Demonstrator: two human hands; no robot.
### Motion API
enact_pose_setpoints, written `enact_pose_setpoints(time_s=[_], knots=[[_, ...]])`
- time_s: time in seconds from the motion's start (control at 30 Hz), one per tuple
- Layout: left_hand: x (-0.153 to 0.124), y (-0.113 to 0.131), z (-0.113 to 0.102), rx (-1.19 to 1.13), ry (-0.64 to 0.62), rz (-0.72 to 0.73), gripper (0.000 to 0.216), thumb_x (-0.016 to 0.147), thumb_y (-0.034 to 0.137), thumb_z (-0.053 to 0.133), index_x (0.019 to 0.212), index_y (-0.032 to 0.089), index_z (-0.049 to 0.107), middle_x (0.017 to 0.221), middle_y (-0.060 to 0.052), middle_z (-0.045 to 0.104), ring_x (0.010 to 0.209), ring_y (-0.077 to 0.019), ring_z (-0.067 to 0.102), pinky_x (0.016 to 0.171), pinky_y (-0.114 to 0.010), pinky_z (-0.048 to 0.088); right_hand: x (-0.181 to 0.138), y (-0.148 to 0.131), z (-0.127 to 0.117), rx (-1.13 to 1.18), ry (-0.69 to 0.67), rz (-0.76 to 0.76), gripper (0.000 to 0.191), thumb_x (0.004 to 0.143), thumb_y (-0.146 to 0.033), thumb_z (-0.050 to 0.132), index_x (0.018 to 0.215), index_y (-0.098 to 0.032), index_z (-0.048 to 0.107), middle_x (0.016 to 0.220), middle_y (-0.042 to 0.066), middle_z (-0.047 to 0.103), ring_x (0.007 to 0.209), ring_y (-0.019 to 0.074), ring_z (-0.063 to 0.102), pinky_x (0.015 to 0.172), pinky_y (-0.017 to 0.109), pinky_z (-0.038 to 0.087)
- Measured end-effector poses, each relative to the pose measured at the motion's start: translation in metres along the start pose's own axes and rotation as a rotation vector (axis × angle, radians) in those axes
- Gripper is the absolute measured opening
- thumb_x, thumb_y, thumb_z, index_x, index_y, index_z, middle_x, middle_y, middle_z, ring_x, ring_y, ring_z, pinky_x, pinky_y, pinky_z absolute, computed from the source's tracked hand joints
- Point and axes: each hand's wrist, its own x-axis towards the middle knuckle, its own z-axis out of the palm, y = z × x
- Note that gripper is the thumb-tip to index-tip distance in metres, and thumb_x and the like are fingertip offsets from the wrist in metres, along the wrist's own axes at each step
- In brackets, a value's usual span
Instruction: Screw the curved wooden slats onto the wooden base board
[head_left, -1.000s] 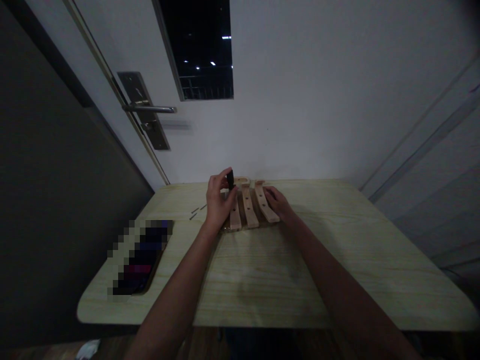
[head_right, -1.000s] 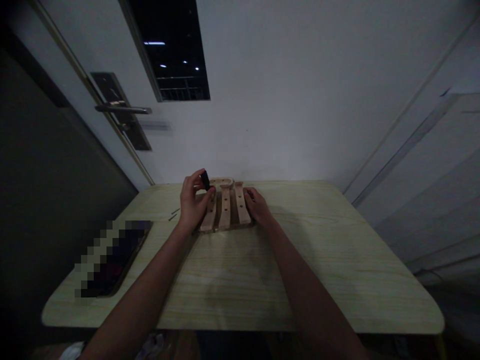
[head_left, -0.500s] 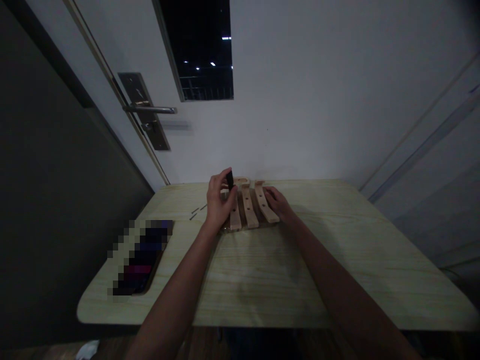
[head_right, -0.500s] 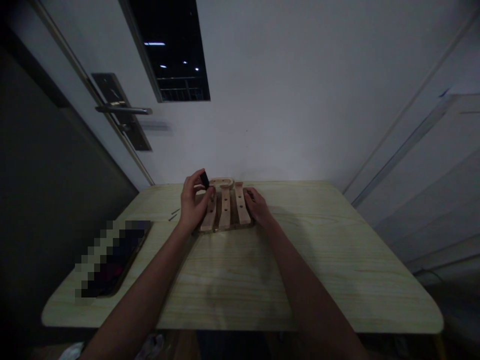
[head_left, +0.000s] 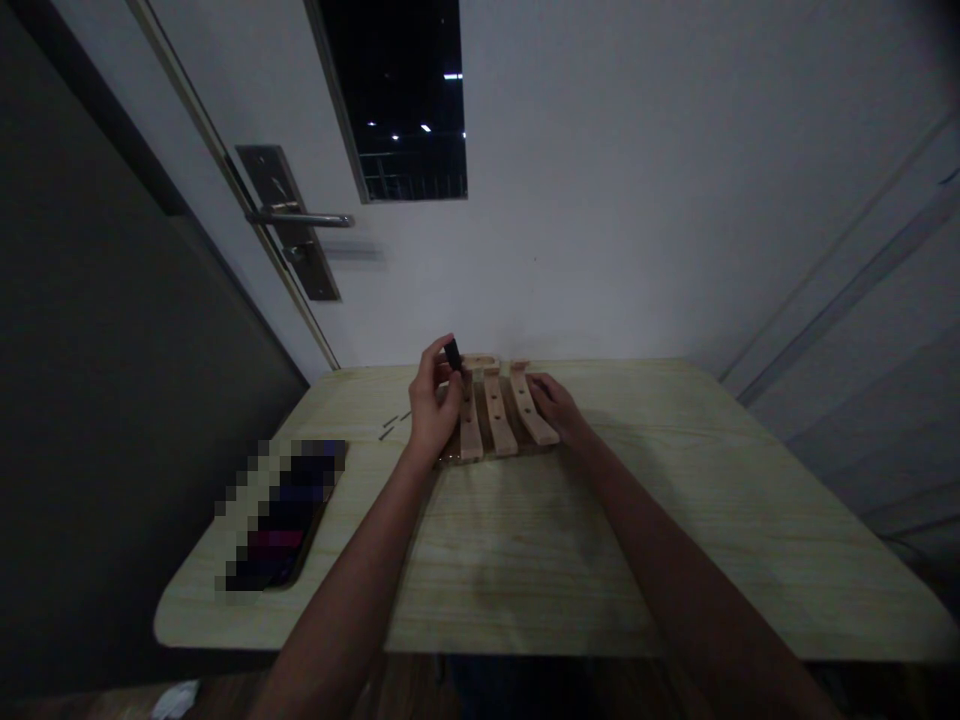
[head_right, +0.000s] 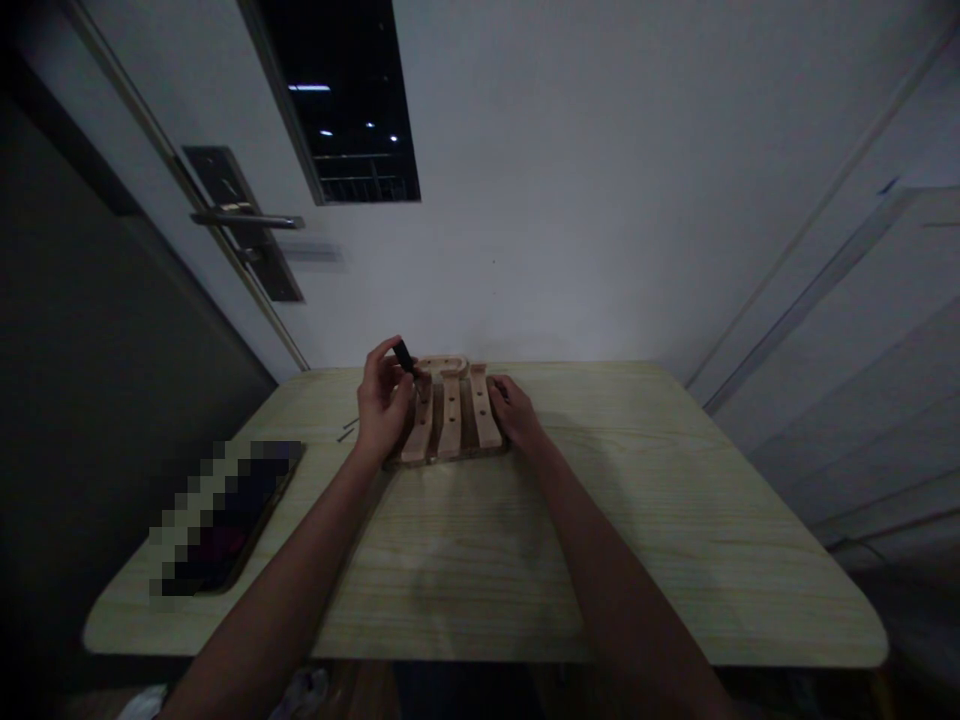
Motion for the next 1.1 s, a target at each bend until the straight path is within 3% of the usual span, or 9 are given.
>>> enact_pose_setpoints(time_s=[0.13,0.27,0.57,0.83,1.1], knots=[[0.0017,-0.0028,0.0019,0.021,0.015,0.014,0.046,0.085,0.023,0.059,0.128,0.032,0.048,0.114,-0.005,0.058,0.096,-0.0158,0.059,0.08,-0.032,0.053,-0.0008,-0.0009,-0.0002,0.007,-0.009,0.0,0.031,0.081,-0.044,0.046,0.097,-0.022,0.06,0.099,0.008,0.066,0.094,0.0217,0.059,0.09,0.039,0.045],[0.0025,-0.004,0.0033,0.083,0.038,0.039,0.047,0.081,0.02,0.064,0.125,0.033,0.053,0.106,-0.003,0.055,0.092,-0.0146,0.057,0.077,-0.03,0.054,-0.0009,-0.0016,-0.0004,0.009,-0.012,0.002,0.029,0.081,-0.042,0.046,0.097,-0.022,0.06,0.099,0.008,0.066,0.096,0.0219,0.058,0.09,0.04,0.045],[-0.0002,0.0019,0.0025,-0.013,0.007,-0.028,0.053,0.082,0.015,0.056,0.13,0.031,0.042,0.101,-0.003,0.059,0.085,-0.0135,0.06,0.076,-0.031,0.054,-0.0001,-0.0004,0.0004,0.008,-0.001,0.013,0.027,0.081,-0.04,0.046,0.095,-0.022,0.06,0.098,0.008,0.066,0.093,0.0214,0.059,0.089,0.04,0.046],[0.001,-0.0005,0.0049,-0.022,0.052,-0.042,0.053,0.075,0.019,0.069,0.122,0.032,0.047,0.108,-0.003,0.056,0.096,-0.0158,0.057,0.078,-0.031,0.054,0.0,0.0008,0.0006,0.021,0.0,0.011,0.028,0.081,-0.041,0.047,0.095,-0.021,0.06,0.098,0.008,0.066,0.092,0.0207,0.059,0.088,0.039,0.046],[0.0008,-0.0031,0.0027,-0.029,0.051,-0.056,0.051,0.078,0.02,0.065,0.125,0.032,0.048,0.102,-0.002,0.057,0.088,-0.0133,0.058,0.073,-0.027,0.054,-0.0005,-0.0003,-0.0004,0.028,-0.006,0.014,0.029,0.079,-0.044,0.048,0.094,-0.022,0.06,0.095,0.007,0.066,0.089,0.0207,0.059,0.085,0.038,0.046]])
